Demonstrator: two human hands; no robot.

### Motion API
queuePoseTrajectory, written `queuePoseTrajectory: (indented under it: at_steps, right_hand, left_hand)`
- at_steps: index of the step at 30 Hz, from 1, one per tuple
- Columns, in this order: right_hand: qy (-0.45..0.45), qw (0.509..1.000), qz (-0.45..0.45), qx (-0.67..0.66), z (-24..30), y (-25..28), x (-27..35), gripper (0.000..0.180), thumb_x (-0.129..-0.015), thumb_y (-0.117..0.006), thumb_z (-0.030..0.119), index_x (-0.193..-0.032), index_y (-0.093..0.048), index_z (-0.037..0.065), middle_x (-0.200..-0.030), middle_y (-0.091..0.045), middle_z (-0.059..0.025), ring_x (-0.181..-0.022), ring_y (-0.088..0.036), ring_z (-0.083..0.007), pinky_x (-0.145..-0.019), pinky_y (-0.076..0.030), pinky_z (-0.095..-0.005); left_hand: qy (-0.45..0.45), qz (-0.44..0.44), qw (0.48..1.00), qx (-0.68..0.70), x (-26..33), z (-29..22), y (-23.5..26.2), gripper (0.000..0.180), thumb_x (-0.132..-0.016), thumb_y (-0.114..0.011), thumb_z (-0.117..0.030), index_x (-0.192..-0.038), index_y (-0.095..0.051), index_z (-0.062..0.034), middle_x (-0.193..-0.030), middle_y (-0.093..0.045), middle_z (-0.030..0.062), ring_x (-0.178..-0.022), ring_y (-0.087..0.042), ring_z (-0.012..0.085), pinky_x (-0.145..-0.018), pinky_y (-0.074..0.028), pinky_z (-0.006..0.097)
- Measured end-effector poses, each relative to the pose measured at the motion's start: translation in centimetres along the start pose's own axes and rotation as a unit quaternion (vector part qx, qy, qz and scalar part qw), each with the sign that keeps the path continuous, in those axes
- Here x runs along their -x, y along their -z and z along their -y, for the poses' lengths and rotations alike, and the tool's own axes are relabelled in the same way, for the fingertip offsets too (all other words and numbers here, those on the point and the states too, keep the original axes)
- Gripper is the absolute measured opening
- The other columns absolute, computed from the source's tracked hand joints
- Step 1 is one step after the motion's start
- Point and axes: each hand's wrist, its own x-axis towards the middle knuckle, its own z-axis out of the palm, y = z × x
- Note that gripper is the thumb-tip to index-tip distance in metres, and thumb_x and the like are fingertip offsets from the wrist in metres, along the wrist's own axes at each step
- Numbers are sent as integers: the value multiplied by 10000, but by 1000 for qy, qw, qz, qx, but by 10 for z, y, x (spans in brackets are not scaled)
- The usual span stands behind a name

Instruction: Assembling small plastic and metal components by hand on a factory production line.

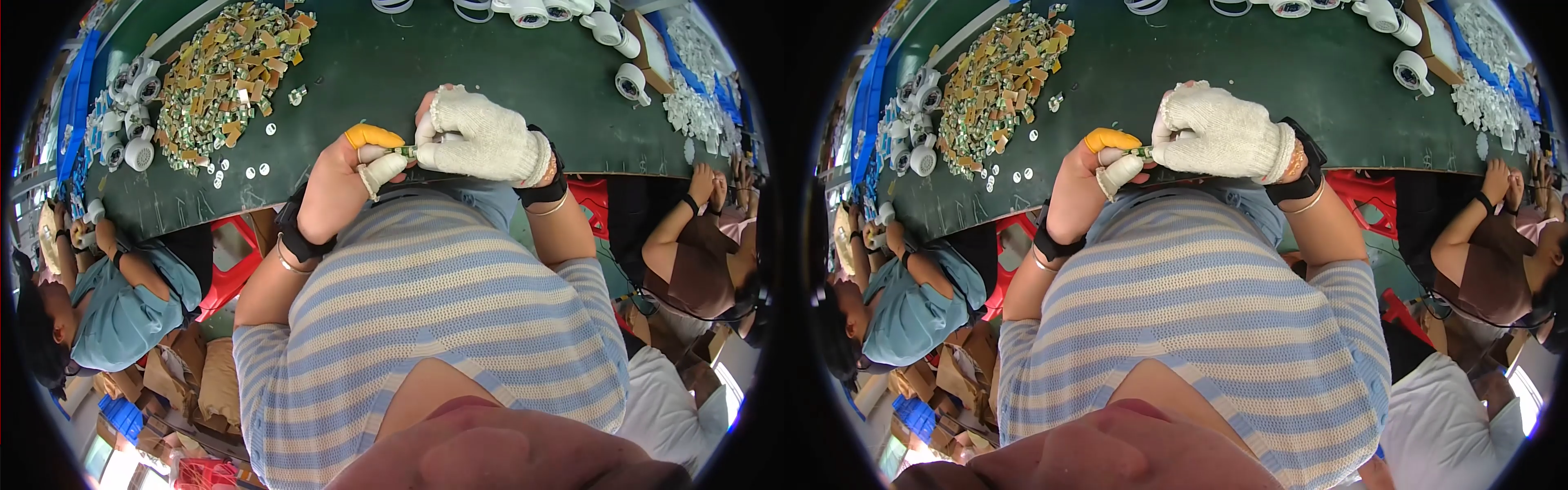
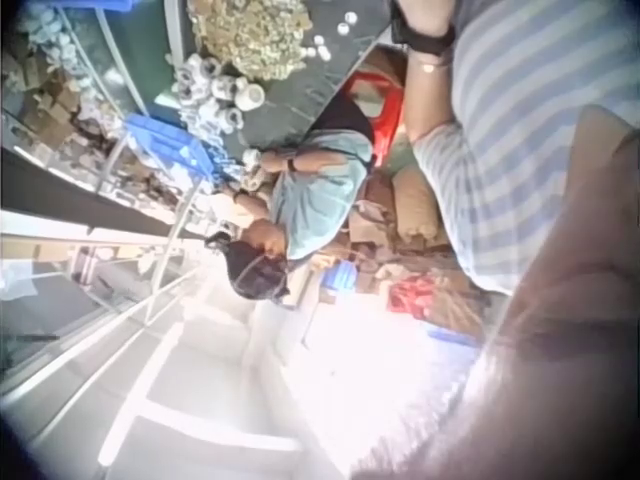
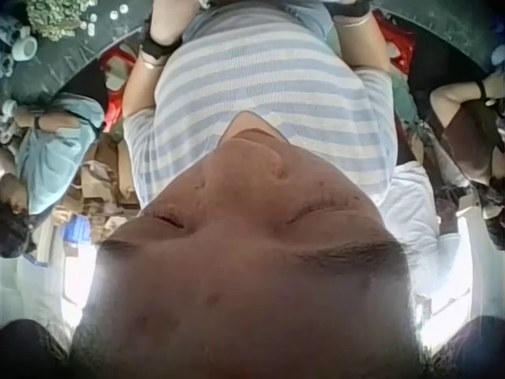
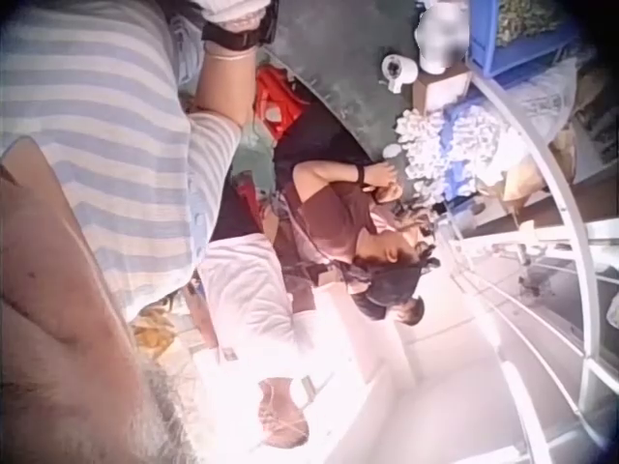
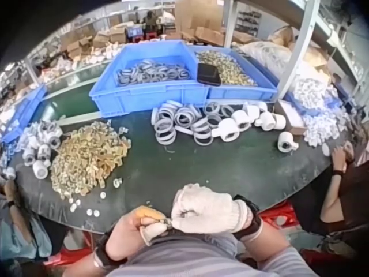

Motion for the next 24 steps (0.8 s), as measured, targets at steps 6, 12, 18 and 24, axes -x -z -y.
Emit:
queuePoseTrajectory:
  at_steps: [6,12,18,24]
  right_hand:
    - [-38,998,-2,46,5,-3,-3,93,-858,-745,212,-849,-712,125,-874,-640,-31,-824,-604,-222,-819,-464,-362]
    - [-50,998,-47,6,9,-9,-1,98,-840,-769,198,-876,-745,111,-871,-662,-56,-896,-636,-234,-859,-471,-369]
    - [-37,996,-71,45,12,-9,0,75,-821,-794,163,-863,-762,109,-848,-677,-54,-845,-646,-238,-823,-472,-359]
    - [26,995,-13,92,9,-3,-6,92,-798,-833,218,-833,-779,153,-826,-684,-2,-847,-654,-221,-805,-465,-381]
  left_hand:
    - [-21,-4,999,-33,0,2,2,197,-990,-705,-117,-1136,-625,-13,-964,-751,58,-825,-672,81,-719,-509,218]
    - [-44,-15,998,-50,0,2,3,206,-983,-713,-118,-1131,-622,-7,-936,-750,45,-834,-677,77,-722,-507,211]
    - [-34,-44,991,-119,4,5,4,188,-970,-731,-110,-1105,-641,-15,-829,-711,5,-680,-587,39,-608,-467,204]
    - [-6,-26,984,-174,10,-11,8,210,-973,-731,-119,-1127,-645,-6,-919,-724,11,-828,-655,59,-738,-513,212]
